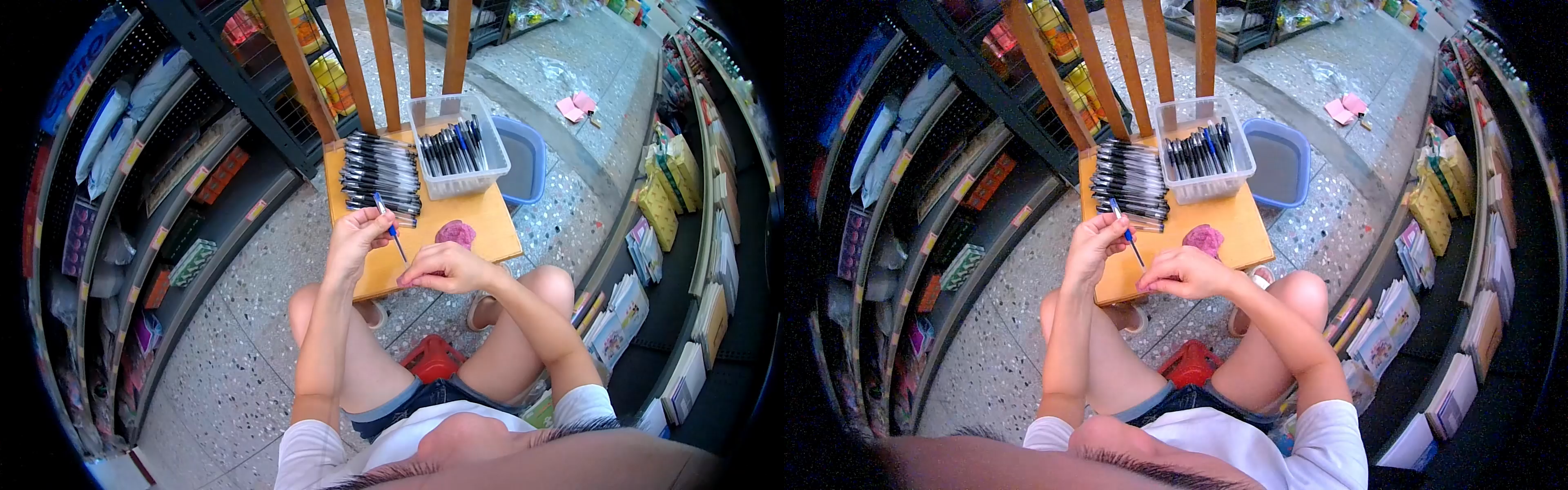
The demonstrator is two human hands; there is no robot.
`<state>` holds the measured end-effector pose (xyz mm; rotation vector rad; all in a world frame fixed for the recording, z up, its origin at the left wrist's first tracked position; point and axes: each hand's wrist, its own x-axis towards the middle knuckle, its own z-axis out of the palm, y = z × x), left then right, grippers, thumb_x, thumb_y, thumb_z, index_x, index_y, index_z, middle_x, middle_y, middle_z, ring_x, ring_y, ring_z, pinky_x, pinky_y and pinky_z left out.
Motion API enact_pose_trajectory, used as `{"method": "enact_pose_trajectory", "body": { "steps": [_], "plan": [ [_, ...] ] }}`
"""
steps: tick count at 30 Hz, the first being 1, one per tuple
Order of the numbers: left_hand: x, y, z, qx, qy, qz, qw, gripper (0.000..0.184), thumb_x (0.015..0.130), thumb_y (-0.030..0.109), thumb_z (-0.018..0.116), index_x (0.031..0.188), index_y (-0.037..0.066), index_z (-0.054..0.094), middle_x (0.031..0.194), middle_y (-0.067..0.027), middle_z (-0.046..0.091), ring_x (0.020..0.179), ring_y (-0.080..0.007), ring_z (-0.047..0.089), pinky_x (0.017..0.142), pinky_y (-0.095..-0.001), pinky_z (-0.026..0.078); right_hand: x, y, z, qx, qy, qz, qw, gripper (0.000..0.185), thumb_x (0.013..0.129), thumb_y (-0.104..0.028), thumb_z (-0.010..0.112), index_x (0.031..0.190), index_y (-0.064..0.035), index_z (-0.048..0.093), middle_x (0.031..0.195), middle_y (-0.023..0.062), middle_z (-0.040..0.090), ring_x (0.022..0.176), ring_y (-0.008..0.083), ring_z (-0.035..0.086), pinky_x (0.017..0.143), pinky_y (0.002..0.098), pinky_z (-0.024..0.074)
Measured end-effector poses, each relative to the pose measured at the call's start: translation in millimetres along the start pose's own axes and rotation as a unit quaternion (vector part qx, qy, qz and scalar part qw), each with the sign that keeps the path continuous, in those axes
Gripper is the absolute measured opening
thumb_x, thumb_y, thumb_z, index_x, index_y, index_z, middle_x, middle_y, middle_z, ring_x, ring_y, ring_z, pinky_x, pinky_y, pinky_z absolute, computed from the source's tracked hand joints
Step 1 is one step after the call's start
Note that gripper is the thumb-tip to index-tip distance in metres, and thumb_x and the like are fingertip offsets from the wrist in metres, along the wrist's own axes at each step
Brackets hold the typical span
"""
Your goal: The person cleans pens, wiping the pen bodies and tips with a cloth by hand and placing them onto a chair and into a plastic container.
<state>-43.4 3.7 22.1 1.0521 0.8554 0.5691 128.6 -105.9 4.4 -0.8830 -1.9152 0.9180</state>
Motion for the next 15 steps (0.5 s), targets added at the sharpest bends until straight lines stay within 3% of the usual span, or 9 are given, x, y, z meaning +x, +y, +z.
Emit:
{"method": "enact_pose_trajectory", "body": {
  "steps": [2, 5, 11, 15],
  "plan": [
    [-0.1, -0.7, 2.3, 0.019, -0.007, -0.008, 1.0, 0.016, 0.082, 0.02, 0.068, 0.089, 0.006, 0.065, 0.076, -0.001, 0.065, 0.064, -0.005, 0.059, 0.057, -0.0163, 0.045, -0.8, -3.7, -3.3, 0.002, -0.023, 0.021, 1.0, 0.017, 0.08, -0.005, 0.062, 0.096, -0.0062, 0.068, 0.084, 0.0074, 0.066, 0.076, 0.0207, 0.062, 0.069, 0.0318, 0.0489],
    [-3.4, 0.4, 13.7, 0.075, -0.011, -0.011, 0.997, 0.012, 0.081, 0.019, 0.067, 0.081, 0.009, 0.061, 0.073, -0.0004, 0.065, 0.062, -0.0049, 0.059, 0.054, -0.016, 0.044, 1.7, -4.6, -5.8, -0.06, 0.019, 0.035, 0.997, 0.017, 0.079, -0.005, 0.063, 0.094, -0.0068, 0.068, 0.082, 0.008, 0.066, 0.075, 0.0212, 0.063, 0.066, 0.032, 0.0481],
    [2.1, -15.3, 15.9, 0.034, -0.046, -0.016, 0.998, 0.015, 0.077, 0.015, 0.071, 0.079, 0.004, 0.061, 0.069, -0.0022, 0.062, 0.057, -0.0061, 0.057, 0.048, -0.0177, 0.042, 4.2, 0.5, -3.1, -0.104, 0.128, 0.025, 0.986, 0.015, 0.079, -0.008, 0.063, 0.093, -0.0091, 0.067, 0.082, 0.0091, 0.064, 0.077, 0.0247, 0.062, 0.067, 0.0344, 0.0489],
    [2.7, -11.8, 12.0, 0.085, 0.003, 0.007, 0.996, 0.015, 0.078, 0.016, 0.071, 0.078, 0.006, 0.061, 0.067, -0.0014, 0.063, 0.057, -0.006, 0.058, 0.048, -0.016, 0.04, 2.2, 1.5, -0.8, -0.106, 0.067, 0.019, 0.992, 0.015, 0.079, -0.01, 0.063, 0.093, -0.0101, 0.067, 0.081, 0.007, 0.064, 0.076, 0.0241, 0.061, 0.066, 0.0345, 0.0489]
  ]
}}
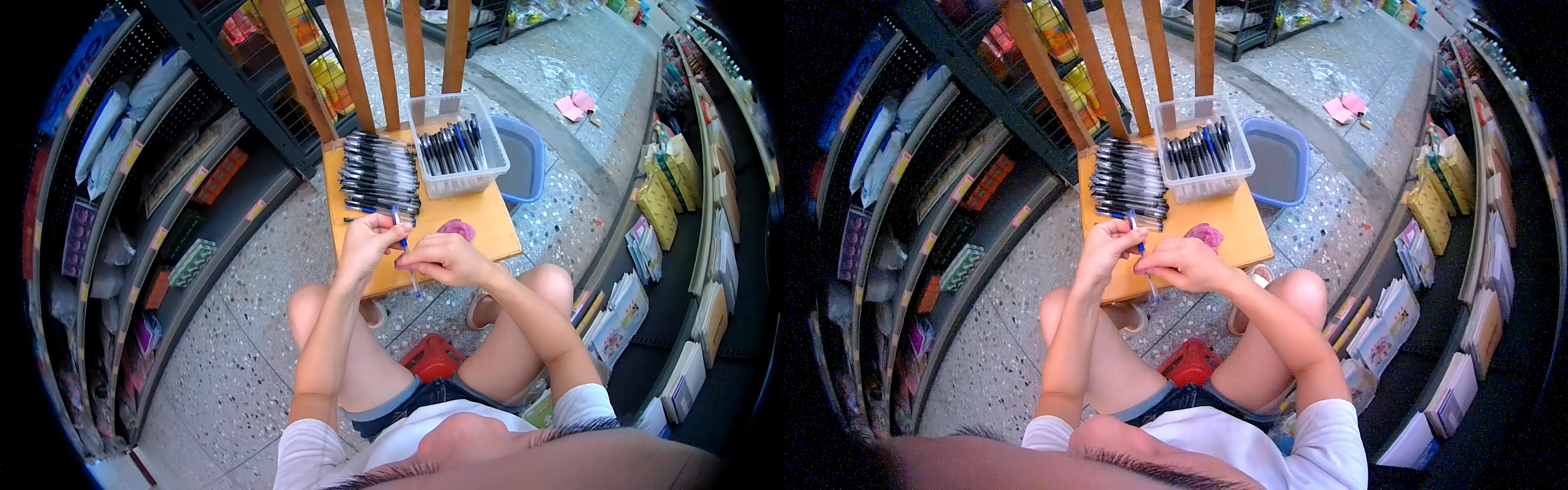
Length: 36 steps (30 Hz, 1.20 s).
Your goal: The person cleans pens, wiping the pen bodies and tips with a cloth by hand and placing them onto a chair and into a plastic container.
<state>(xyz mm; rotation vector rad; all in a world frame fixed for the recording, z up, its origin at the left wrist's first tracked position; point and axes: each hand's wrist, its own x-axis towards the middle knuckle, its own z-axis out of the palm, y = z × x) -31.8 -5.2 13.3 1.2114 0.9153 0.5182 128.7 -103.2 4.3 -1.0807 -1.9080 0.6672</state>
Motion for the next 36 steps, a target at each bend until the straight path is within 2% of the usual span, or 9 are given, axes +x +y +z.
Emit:
{"method": "enact_pose_trajectory", "body": {
  "steps": [8, 11, 15, 18, 21, 24, 28, 33, 36],
  "plan": [
    [0.6, 6.9, -11.1, 0.009, 0.044, 0.005, 0.999, 0.022, 0.074, 0.019, 0.075, 0.08, 0.003, 0.061, 0.072, -0.0039, 0.064, 0.059, -0.0079, 0.06, 0.05, -0.0163, 0.039, -4.8, -3.1, 0.9, 0.025, -0.135, -0.021, 0.99, 0.013, 0.081, -0.016, 0.06, 0.091, -0.0115, 0.067, 0.08, 0.0053, 0.064, 0.077, 0.0238, 0.061, 0.062, 0.0345, 0.0483],
    [-2.4, 4.8, 0.2, 0.026, 0.018, -0.002, 1.0, 0.016, 0.076, 0.018, 0.073, 0.075, 0.008, 0.06, 0.068, -0.0007, 0.063, 0.054, -0.0057, 0.056, 0.048, -0.0158, 0.039, -5.0, -2.7, -1.4, -0.018, -0.106, 0.013, 0.994, 0.013, 0.081, -0.015, 0.06, 0.091, -0.0114, 0.067, 0.08, 0.0062, 0.064, 0.075, 0.0245, 0.062, 0.063, 0.0345, 0.0487],
    [2.1, -8.8, 6.2, -0.003, -0.038, 0.0, 0.999, 0.018, 0.074, 0.012, 0.074, 0.077, 0.002, 0.06, 0.07, -0.001, 0.061, 0.057, -0.0054, 0.054, 0.051, -0.0194, 0.044, 1.3, -1.5, 0.5, -0.008, 0.028, 0.025, 0.999, 0.012, 0.08, -0.012, 0.061, 0.091, -0.0114, 0.067, 0.083, 0.0082, 0.065, 0.075, 0.0252, 0.063, 0.066, 0.034, 0.0493],
    [1.0, -4.8, 6.4, -0.009, -0.023, 0.001, 1.0, 0.019, 0.074, 0.013, 0.074, 0.078, 0.002, 0.06, 0.07, -0.0014, 0.061, 0.057, -0.0057, 0.055, 0.051, -0.0178, 0.043, 0.7, -0.6, 3.0, -0.012, 0.052, 0.036, 0.998, 0.012, 0.079, -0.011, 0.062, 0.091, -0.0106, 0.067, 0.081, 0.008, 0.064, 0.075, 0.025, 0.062, 0.065, 0.034, 0.0492],
    [2.3, -1.8, -0.4, 0.013, 0.03, 0.015, 0.999, 0.016, 0.078, 0.019, 0.071, 0.076, 0.007, 0.061, 0.069, -0.0005, 0.062, 0.057, -0.0054, 0.056, 0.051, -0.0171, 0.04, 0.7, -4.5, 0.8, -0.03, -0.002, 0.031, 0.999, 0.012, 0.079, -0.01, 0.062, 0.09, -0.0096, 0.066, 0.079, 0.0073, 0.064, 0.074, 0.0247, 0.062, 0.065, 0.0338, 0.0489],
    [1.6, 7.8, -11.5, -0.031, 0.107, 0.027, 0.993, 0.017, 0.079, 0.02, 0.07, 0.077, 0.008, 0.06, 0.07, -0.0008, 0.063, 0.057, -0.0063, 0.058, 0.052, -0.0164, 0.04, -1.6, -1.7, 3.2, -0.021, -0.032, -0.02, 0.999, 0.012, 0.078, -0.01, 0.063, 0.09, -0.009, 0.066, 0.078, 0.0069, 0.063, 0.074, 0.0246, 0.061, 0.064, 0.0338, 0.0484],
    [6.1, 6.5, -23.4, -0.115, 0.148, 0.053, 0.981, 0.017, 0.081, 0.022, 0.069, 0.082, 0.008, 0.059, 0.072, -0.0004, 0.064, 0.059, -0.0063, 0.059, 0.053, -0.0153, 0.04, -2.8, -0.2, 3.1, -0.042, 0.011, -0.007, 0.999, 0.016, 0.077, -0.006, 0.062, 0.093, -0.0089, 0.066, 0.079, 0.0057, 0.064, 0.073, 0.0227, 0.061, 0.064, 0.0325, 0.0481],
    [10.6, -1.7, -27.9, -0.245, 0.081, 0.018, 0.966, 0.014, 0.084, 0.02, 0.065, 0.084, 0.008, 0.06, 0.08, -0.0031, 0.065, 0.07, -0.0073, 0.061, 0.055, -0.0158, 0.044, 2.9, -7.0, 0.0, -0.05, 0.133, -0.01, 0.99, 0.024, 0.078, 0.0, 0.059, 0.1, -0.0069, 0.065, 0.083, 0.0042, 0.066, 0.074, 0.0153, 0.062, 0.063, 0.0279, 0.0492],
    [14.2, -6.8, -27.5, -0.302, 0.056, -0.01, 0.952, 0.013, 0.085, 0.019, 0.063, 0.088, 0.007, 0.061, 0.084, -0.0048, 0.066, 0.074, -0.0093, 0.062, 0.06, -0.0167, 0.048, 0.7, -16.2, -4.9, 0.079, 0.132, 0.122, 0.981, 0.023, 0.086, -0.003, 0.055, 0.107, -0.005, 0.062, 0.089, 0.0043, 0.066, 0.075, 0.0112, 0.061, 0.061, 0.0243, 0.0507]
  ]
}}
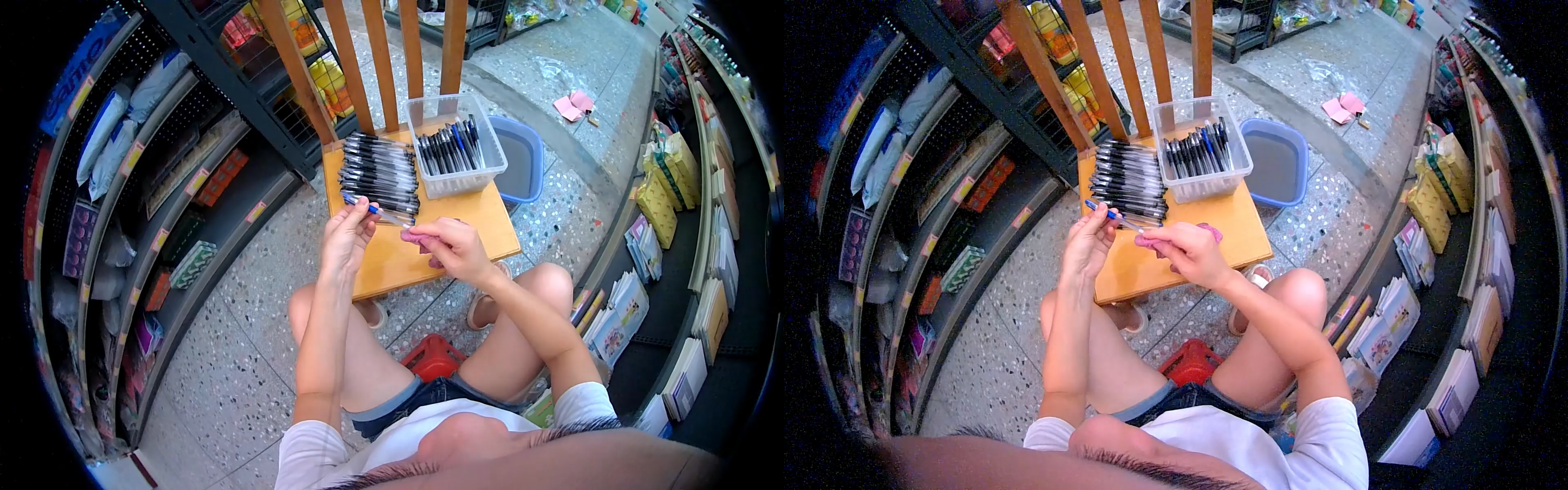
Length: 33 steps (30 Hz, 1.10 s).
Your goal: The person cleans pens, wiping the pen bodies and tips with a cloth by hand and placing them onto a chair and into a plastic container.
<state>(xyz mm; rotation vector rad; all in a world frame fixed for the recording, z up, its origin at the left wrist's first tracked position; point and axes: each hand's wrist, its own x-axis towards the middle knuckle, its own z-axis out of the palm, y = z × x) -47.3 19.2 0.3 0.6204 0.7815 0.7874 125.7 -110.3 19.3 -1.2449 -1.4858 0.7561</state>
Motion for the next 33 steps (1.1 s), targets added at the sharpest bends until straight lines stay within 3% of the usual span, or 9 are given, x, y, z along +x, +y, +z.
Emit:
{"method": "enact_pose_trajectory", "body": {
  "steps": [3, 9, 15, 18, 21, 25, 27, 30, 33],
  "plan": [
    [2.3, -4.4, -1.5, -0.038, -0.021, -0.013, 0.999, 0.014, 0.086, 0.018, 0.062, 0.093, 0.006, 0.061, 0.087, -0.0058, 0.066, 0.077, -0.0113, 0.062, 0.064, -0.0178, 0.05, -1.2, -3.8, -1.3, 0.2, 0.017, 0.148, 0.968, 0.022, 0.091, -0.008, 0.052, 0.11, -0.0028, 0.061, 0.096, 0.006, 0.066, 0.077, 0.0082, 0.059, 0.068, 0.0233, 0.0499],
    [-0.1, -7.1, 4.5, -0.077, -0.039, 0.006, 0.996, 0.024, 0.088, 0.013, 0.059, 0.11, 0.004, 0.056, 0.101, -0.0092, 0.063, 0.091, -0.0147, 0.06, 0.073, -0.0225, 0.05, -0.8, 8.3, -4.7, 0.343, -0.011, 0.125, 0.931, 0.028, 0.094, -0.012, 0.048, 0.116, 0.0027, 0.055, 0.108, 0.01, 0.062, 0.084, 0.0104, 0.058, 0.077, 0.0255, 0.0496],
    [-1.5, -4.7, 9.3, -0.097, -0.082, 0.039, 0.991, 0.033, 0.09, 0.01, 0.054, 0.121, 0.002, 0.048, 0.111, -0.0116, 0.059, 0.097, -0.017, 0.058, 0.079, -0.0254, 0.049, 0.3, 11.9, -7.1, 0.385, -0.013, 0.126, 0.914, 0.024, 0.094, -0.016, 0.048, 0.109, 0.0007, 0.056, 0.094, 0.0056, 0.062, 0.081, 0.0087, 0.057, 0.074, 0.0235, 0.0478],
    [-2.1, -3.3, 12.0, -0.068, -0.089, 0.079, 0.991, 0.033, 0.09, 0.011, 0.053, 0.121, 0.002, 0.047, 0.111, -0.0126, 0.059, 0.097, -0.0174, 0.059, 0.079, -0.0258, 0.048, 3.4, 23.2, -4.3, 0.356, 0.002, 0.147, 0.923, 0.02, 0.094, -0.015, 0.047, 0.106, -0.0015, 0.057, 0.089, 0.0026, 0.061, 0.078, 0.0074, 0.056, 0.071, 0.0228, 0.0472],
    [-2.7, -2.0, 11.8, -0.031, -0.084, 0.115, 0.989, 0.034, 0.091, 0.011, 0.053, 0.123, 0.003, 0.045, 0.111, -0.0136, 0.059, 0.096, -0.0173, 0.059, 0.079, -0.0263, 0.047, 6.9, 26.3, -5.0, 0.24, 0.006, 0.184, 0.953, 0.021, 0.094, -0.012, 0.045, 0.108, -0.0019, 0.057, 0.089, 0.0025, 0.061, 0.075, 0.0068, 0.055, 0.069, 0.0223, 0.0465],
    [-7.3, -1.2, 17.5, -0.018, -0.085, 0.13, 0.988, 0.03, 0.09, 0.011, 0.054, 0.118, 0.005, 0.044, 0.11, -0.0164, 0.059, 0.095, -0.0182, 0.059, 0.079, -0.0278, 0.047, 5.5, 37.6, -0.3, -0.049, -0.01, 0.097, 0.994, 0.022, 0.087, -0.009, 0.051, 0.107, -0.0022, 0.058, 0.089, 0.0083, 0.059, 0.078, 0.0183, 0.058, 0.071, 0.0305, 0.0468],
    [-8.4, -1.0, 19.0, -0.013, -0.09, 0.128, 0.988, 0.028, 0.09, 0.01, 0.054, 0.115, 0.006, 0.043, 0.109, -0.0176, 0.059, 0.094, -0.0191, 0.06, 0.08, -0.0287, 0.047, -0.5, 44.6, 4.7, -0.208, -0.034, 0.044, 0.977, 0.029, 0.084, -0.009, 0.053, 0.113, -0.0026, 0.056, 0.089, 0.0115, 0.056, 0.079, 0.0217, 0.058, 0.069, 0.0331, 0.0467],
    [-7.4, -1.3, 18.4, -0.008, -0.102, 0.114, 0.988, 0.027, 0.089, 0.009, 0.055, 0.113, 0.008, 0.042, 0.108, -0.0183, 0.059, 0.094, -0.0204, 0.061, 0.08, -0.0295, 0.049, -3.2, 44.4, 12.4, -0.212, -0.063, 0.057, 0.974, 0.033, 0.079, -0.009, 0.055, 0.112, -0.0079, 0.058, 0.092, 0.0145, 0.054, 0.085, 0.0292, 0.056, 0.073, 0.0384, 0.0458],
    [-6.1, -3.2, 17.3, -0.007, -0.109, 0.105, 0.988, 0.027, 0.089, 0.009, 0.056, 0.112, 0.01, 0.043, 0.108, -0.0178, 0.06, 0.094, -0.0211, 0.061, 0.08, -0.0296, 0.049, -6.0, 56.5, 18.8, -0.304, -0.082, 0.005, 0.949, 0.035, 0.077, -0.01, 0.057, 0.111, -0.0118, 0.059, 0.095, 0.014, 0.054, 0.09, 0.0307, 0.054, 0.078, 0.0402, 0.0437]
  ]
}}
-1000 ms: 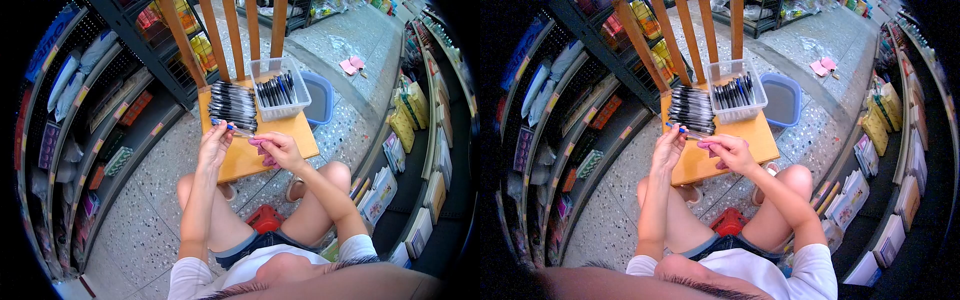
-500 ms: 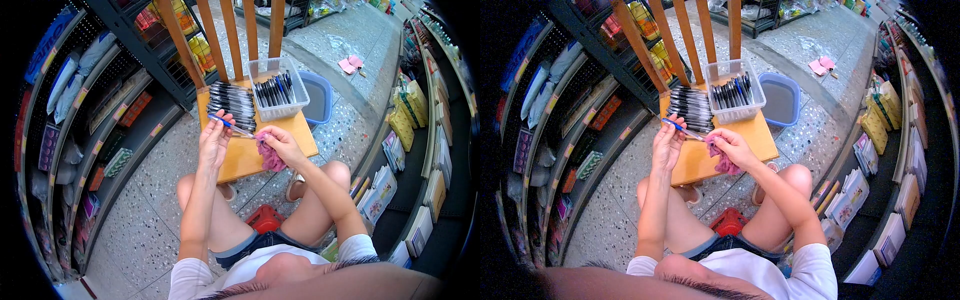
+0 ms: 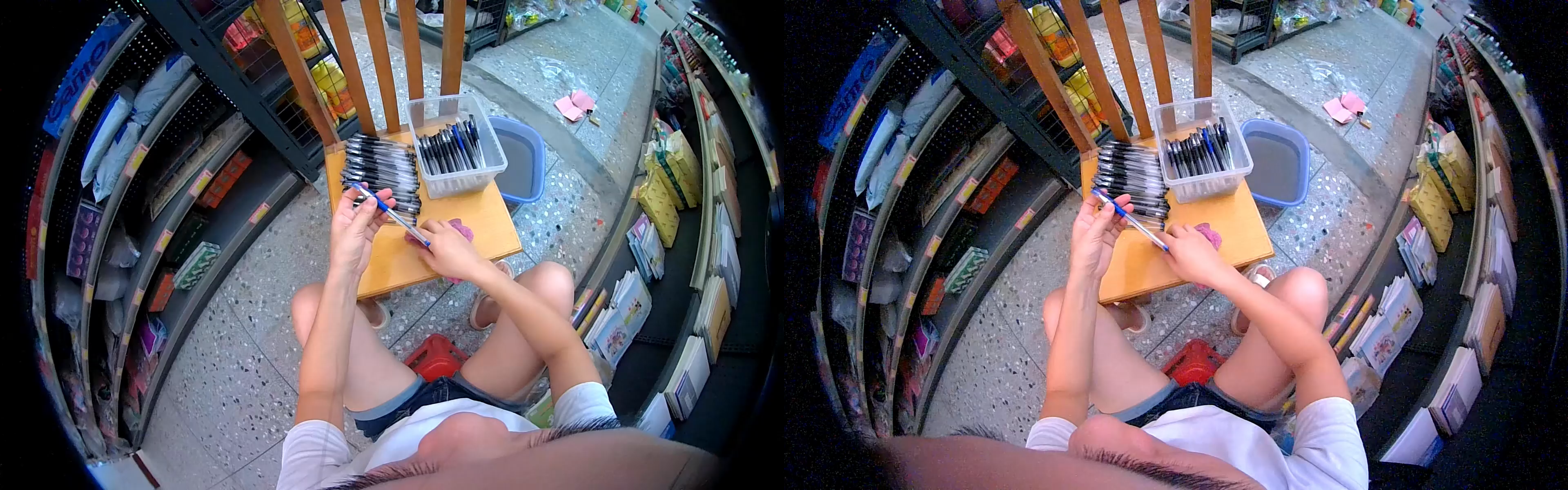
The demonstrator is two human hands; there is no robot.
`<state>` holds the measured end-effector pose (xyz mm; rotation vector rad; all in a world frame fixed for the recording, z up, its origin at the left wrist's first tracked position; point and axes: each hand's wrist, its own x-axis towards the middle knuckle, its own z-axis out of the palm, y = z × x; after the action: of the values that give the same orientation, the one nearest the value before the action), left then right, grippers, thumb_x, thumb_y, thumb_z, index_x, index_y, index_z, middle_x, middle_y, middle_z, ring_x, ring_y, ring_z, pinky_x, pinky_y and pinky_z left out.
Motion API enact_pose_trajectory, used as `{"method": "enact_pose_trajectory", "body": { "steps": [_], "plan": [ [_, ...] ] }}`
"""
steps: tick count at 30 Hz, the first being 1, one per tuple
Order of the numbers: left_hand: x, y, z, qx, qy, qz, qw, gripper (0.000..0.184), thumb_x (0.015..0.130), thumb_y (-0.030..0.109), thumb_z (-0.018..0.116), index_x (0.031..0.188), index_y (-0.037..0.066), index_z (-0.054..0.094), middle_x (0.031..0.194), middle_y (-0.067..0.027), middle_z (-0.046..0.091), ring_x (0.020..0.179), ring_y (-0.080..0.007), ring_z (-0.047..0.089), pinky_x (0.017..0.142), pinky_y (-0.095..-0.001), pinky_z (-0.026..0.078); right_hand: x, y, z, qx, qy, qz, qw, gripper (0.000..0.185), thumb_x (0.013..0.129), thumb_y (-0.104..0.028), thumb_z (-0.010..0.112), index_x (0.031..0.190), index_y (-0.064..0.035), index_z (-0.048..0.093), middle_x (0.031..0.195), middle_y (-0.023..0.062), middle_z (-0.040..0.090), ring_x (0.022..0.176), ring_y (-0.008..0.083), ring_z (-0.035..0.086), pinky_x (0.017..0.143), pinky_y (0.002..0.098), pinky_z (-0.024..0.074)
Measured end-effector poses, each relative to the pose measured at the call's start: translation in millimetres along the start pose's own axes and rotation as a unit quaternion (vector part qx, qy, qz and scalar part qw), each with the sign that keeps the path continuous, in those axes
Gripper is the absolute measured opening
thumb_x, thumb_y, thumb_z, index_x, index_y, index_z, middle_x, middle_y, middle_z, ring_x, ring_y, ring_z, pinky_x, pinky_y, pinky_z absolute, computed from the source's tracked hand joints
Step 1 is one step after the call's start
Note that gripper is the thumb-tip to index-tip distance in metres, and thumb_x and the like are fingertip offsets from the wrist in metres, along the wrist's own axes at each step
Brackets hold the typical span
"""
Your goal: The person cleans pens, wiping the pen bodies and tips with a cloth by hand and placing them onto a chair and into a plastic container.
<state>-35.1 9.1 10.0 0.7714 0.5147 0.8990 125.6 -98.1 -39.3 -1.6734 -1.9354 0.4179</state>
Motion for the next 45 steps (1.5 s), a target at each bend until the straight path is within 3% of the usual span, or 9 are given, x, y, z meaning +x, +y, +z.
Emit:
{"method": "enact_pose_trajectory", "body": {
  "steps": [3, 9, 12, 15, 18, 24, 27, 31, 45],
  "plan": [
    [0.2, -0.8, -0.4, 0.002, 0.003, -0.005, 1.0, 0.026, 0.088, 0.01, 0.057, 0.111, 0.012, 0.044, 0.107, -0.0171, 0.061, 0.096, -0.0212, 0.061, 0.08, -0.0294, 0.049, -1.5, -4.0, -3.6, -0.037, -0.003, 0.012, 0.999, 0.036, 0.074, -0.014, 0.06, 0.111, -0.012, 0.059, 0.099, 0.0138, 0.054, 0.096, 0.032, 0.051, 0.082, 0.0412, 0.0411],
    [-0.5, 2.9, -1.1, -0.007, 0.028, -0.001, 1.0, 0.028, 0.089, 0.008, 0.055, 0.114, 0.009, 0.042, 0.107, -0.0175, 0.06, 0.095, -0.0219, 0.061, 0.081, -0.03, 0.05, 3.7, -5.1, -36.6, 0.104, 0.009, 0.003, 0.995, 0.042, 0.071, -0.021, 0.069, 0.109, -0.0089, 0.058, 0.103, 0.0142, 0.054, 0.1, 0.0306, 0.051, 0.085, 0.0401, 0.0404],
    [0.2, 4.2, -2.0, -0.012, 0.038, 0.005, 0.999, 0.029, 0.089, 0.008, 0.056, 0.114, 0.009, 0.042, 0.106, -0.0164, 0.061, 0.094, -0.0216, 0.061, 0.08, -0.03, 0.05, 1.7, -12.0, -52.6, 0.217, 0.001, 0.034, 0.976, 0.042, 0.071, -0.015, 0.071, 0.109, -0.0055, 0.056, 0.097, 0.0122, 0.058, 0.093, 0.0244, 0.057, 0.08, 0.0367, 0.0455],
    [2.4, 2.2, -4.2, -0.014, 0.045, 0.004, 0.999, 0.029, 0.088, 0.009, 0.057, 0.114, 0.01, 0.043, 0.104, -0.014, 0.061, 0.094, -0.021, 0.061, 0.08, -0.0295, 0.05, -1.6, -15.7, -48.9, 0.352, 0.017, 0.093, 0.931, 0.032, 0.075, -0.006, 0.068, 0.104, -0.002, 0.055, 0.09, 0.0085, 0.062, 0.078, 0.014, 0.06, 0.064, 0.0285, 0.0499],
    [5.2, -2.0, -7.5, -0.015, 0.044, 0.0, 0.999, 0.029, 0.088, 0.01, 0.058, 0.114, 0.012, 0.046, 0.101, -0.0102, 0.062, 0.095, -0.0201, 0.061, 0.079, -0.0284, 0.05, -3.3, -16.5, -41.9, 0.423, 0.033, 0.1, 0.9, 0.022, 0.079, -0.001, 0.064, 0.098, -0.0006, 0.054, 0.084, 0.005, 0.063, 0.065, 0.006, 0.057, 0.051, 0.0217, 0.0475],
    [11.0, -9.2, -7.9, -0.017, 0.058, -0.016, 0.998, 0.031, 0.087, 0.008, 0.058, 0.114, 0.009, 0.044, 0.096, -0.009, 0.062, 0.09, -0.0214, 0.063, 0.074, -0.0284, 0.052, -7.2, -19.0, -47.5, 0.414, 0.014, 0.115, 0.903, 0.016, 0.08, 0.003, 0.062, 0.094, 0.0003, 0.055, 0.077, 0.0029, 0.062, 0.067, 0.0053, 0.057, 0.058, 0.0205, 0.0477],
    [16.1, -11.1, -6.0, 0.003, 0.062, -0.024, 0.998, 0.036, 0.087, 0.008, 0.059, 0.119, 0.009, 0.041, 0.095, -0.0094, 0.062, 0.089, -0.0217, 0.063, 0.073, -0.029, 0.052, -7.4, -23.6, -53.2, 0.378, 0.047, 0.075, 0.921, 0.01, 0.082, 0.0, 0.058, 0.092, -0.0014, 0.056, 0.074, 0.0036, 0.063, 0.054, 0.0061, 0.055, 0.045, 0.0222, 0.0449],
    [25.2, -2.5, 12.4, 0.051, 0.073, -0.026, 0.996, 0.045, 0.087, 0.008, 0.058, 0.126, 0.008, 0.035, 0.094, -0.0104, 0.063, 0.086, -0.0221, 0.064, 0.072, -0.0304, 0.054, -1.4, -33.8, -69.1, 0.301, 0.113, 0.024, 0.947, 0.008, 0.081, -0.001, 0.058, 0.089, -0.0016, 0.061, 0.069, 0.006, 0.063, 0.053, 0.0093, 0.057, 0.048, 0.0243, 0.0456],
    [114.3, 8.2, 91.5, 0.174, -0.025, -0.061, 0.982, 0.04, 0.09, 0.012, 0.054, 0.126, 0.007, 0.039, 0.095, -0.0086, 0.062, 0.083, -0.0202, 0.065, 0.068, -0.0287, 0.054, 14.9, 2.7, -104.9, 0.15, 0.227, 0.071, 0.96, 0.011, 0.078, -0.005, 0.059, 0.089, -0.0039, 0.06, 0.079, 0.0111, 0.062, 0.07, 0.0264, 0.061, 0.061, 0.0335, 0.0475]
  ]
}}
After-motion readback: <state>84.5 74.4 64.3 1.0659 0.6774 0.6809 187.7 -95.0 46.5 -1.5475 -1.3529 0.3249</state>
